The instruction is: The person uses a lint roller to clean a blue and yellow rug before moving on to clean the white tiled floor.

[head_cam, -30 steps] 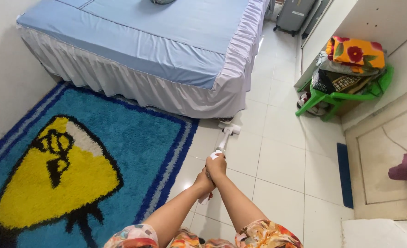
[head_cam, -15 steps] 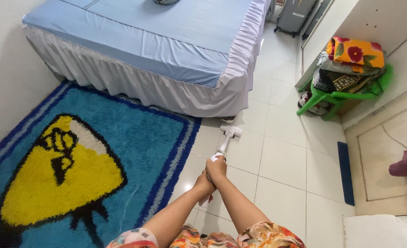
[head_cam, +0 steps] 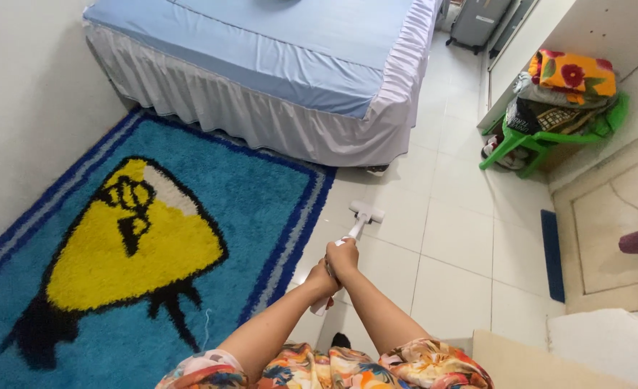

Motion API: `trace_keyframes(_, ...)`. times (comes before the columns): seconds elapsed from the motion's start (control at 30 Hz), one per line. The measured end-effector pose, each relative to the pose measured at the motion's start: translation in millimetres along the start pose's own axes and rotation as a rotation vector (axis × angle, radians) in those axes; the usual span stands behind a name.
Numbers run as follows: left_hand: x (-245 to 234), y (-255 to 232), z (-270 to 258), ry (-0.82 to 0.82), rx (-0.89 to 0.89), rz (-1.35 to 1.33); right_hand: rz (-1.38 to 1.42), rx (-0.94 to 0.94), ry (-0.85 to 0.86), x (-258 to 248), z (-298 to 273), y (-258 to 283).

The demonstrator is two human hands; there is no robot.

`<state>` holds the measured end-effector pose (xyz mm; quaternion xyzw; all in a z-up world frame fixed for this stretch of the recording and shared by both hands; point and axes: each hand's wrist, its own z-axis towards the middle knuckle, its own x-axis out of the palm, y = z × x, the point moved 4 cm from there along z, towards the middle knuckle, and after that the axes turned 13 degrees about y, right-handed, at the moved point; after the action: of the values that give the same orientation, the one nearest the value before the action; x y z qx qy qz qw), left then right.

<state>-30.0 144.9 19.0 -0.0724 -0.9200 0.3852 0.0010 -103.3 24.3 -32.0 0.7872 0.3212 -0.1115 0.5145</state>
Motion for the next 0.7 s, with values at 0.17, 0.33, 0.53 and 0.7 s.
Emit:
trace_keyframes(0.17,-5.6,27.0,-55.3,-0.012,-0.006,0.024,0.022,0.012,0.003,27.5,-46.0,-8.1)
trace_keyframes(0.33,-12.7,63.0,-95.6,0.031,-0.004,0.065,0.102,0.047,0.045,47.9,-106.9,-3.1)
trace_keyframes(0.53,-18.8,79.6,-154.2,0.023,-0.033,0.073,0.176,0.063,0.097,65.1,-161.1,2.6)
trace_keyframes(0.7,-24.9,97.2,-190.4,0.034,-0.028,0.035,0.308,0.121,0.225,80.2,-198.9,8.5)
